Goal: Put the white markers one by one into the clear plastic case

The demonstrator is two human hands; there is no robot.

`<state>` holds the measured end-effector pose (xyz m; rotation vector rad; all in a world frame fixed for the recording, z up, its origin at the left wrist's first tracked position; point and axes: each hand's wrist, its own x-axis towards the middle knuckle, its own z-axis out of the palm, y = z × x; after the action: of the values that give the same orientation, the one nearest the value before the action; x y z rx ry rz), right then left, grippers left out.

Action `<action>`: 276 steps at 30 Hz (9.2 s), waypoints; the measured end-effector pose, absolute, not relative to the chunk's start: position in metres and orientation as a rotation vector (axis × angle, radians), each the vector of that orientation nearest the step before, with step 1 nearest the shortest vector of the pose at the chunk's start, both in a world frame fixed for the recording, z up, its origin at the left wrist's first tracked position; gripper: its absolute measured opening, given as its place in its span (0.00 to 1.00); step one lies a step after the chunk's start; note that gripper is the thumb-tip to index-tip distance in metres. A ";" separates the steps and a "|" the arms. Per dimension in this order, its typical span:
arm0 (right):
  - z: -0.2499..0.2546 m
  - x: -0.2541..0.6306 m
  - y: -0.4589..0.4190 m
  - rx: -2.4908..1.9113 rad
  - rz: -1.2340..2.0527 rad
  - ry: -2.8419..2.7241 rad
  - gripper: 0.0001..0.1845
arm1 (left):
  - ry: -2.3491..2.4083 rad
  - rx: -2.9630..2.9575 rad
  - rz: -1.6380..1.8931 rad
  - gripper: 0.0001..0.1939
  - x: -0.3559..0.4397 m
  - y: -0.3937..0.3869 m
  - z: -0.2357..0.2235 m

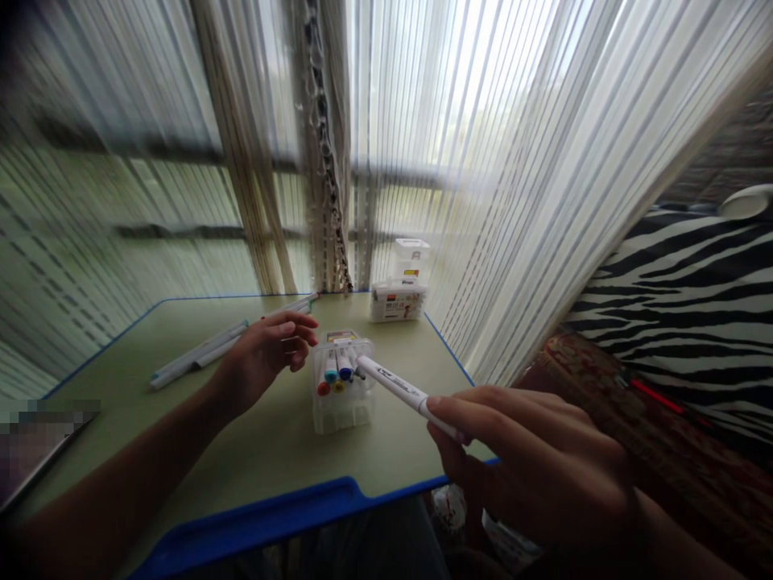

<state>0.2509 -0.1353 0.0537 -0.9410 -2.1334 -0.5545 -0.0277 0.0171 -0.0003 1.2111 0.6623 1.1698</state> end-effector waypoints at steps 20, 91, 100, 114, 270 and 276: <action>0.037 0.218 -0.114 -1.002 -0.382 -2.058 0.10 | 0.656 1.200 1.158 0.14 -0.028 0.015 0.002; 0.042 0.225 -0.028 -1.104 -0.098 -1.918 0.09 | 1.541 1.834 1.325 0.09 -0.076 0.040 0.013; 0.057 0.206 0.031 -1.018 0.407 -1.746 0.18 | 1.890 2.449 0.290 0.11 -0.087 0.039 0.007; -0.003 0.194 0.059 -1.013 0.525 -1.605 0.22 | 1.721 2.527 0.473 0.12 -0.066 0.037 -0.004; -0.013 0.202 0.053 -0.801 0.995 -1.502 0.08 | 1.007 1.613 1.388 0.11 -0.029 0.027 -0.016; -0.014 0.203 0.054 -0.798 0.986 -1.515 0.08 | 0.993 1.627 1.402 0.10 -0.028 0.025 -0.014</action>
<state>0.2026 0.0539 -0.0137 -0.7985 -1.5148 0.9856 -0.0284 0.0250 -0.0143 1.6270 0.9928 1.4021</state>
